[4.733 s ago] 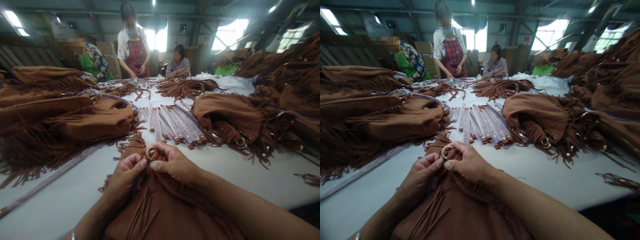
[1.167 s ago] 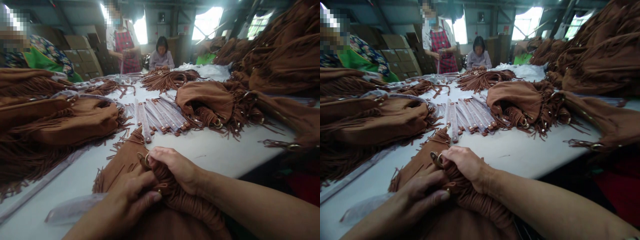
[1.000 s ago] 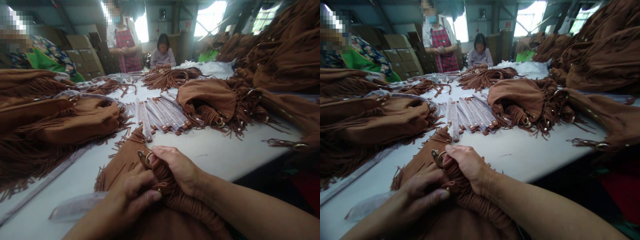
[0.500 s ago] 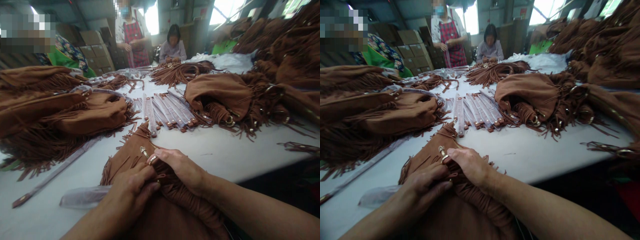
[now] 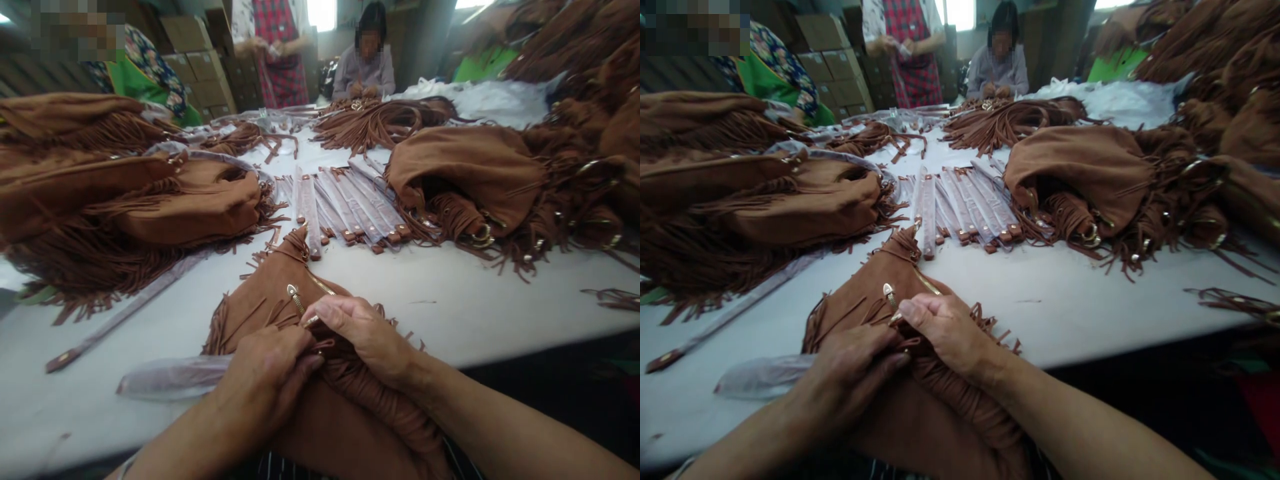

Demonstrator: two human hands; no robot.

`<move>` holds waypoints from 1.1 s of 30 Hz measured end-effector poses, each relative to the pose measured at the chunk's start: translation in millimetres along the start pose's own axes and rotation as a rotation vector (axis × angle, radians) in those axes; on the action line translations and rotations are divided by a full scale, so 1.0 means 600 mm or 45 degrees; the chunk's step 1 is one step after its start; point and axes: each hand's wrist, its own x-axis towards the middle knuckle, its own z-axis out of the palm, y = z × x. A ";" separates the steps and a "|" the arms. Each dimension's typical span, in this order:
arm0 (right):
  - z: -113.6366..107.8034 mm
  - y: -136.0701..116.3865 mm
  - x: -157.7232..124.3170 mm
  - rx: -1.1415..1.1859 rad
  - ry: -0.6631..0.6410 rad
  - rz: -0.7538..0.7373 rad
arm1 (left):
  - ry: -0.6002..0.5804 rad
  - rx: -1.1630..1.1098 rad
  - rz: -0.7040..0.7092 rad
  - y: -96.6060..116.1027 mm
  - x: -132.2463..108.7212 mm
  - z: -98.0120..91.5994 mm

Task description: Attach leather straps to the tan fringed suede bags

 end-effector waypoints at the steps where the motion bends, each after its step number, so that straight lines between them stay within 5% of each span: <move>1: 0.000 -0.001 0.000 -0.058 -0.009 -0.014 | -0.010 0.001 -0.011 -0.001 -0.001 0.001; 12: 0.006 -0.005 0.015 -0.394 -0.057 -0.083 | -0.007 -0.172 -0.063 -0.006 -0.009 -0.024; 20: 0.020 0.010 0.029 -0.571 -0.106 -0.141 | -0.107 -0.433 -0.584 -0.034 -0.032 -0.116; 33: 0.039 0.011 0.034 -0.839 -0.067 -0.132 | -0.332 -0.683 -0.596 -0.066 0.015 -0.125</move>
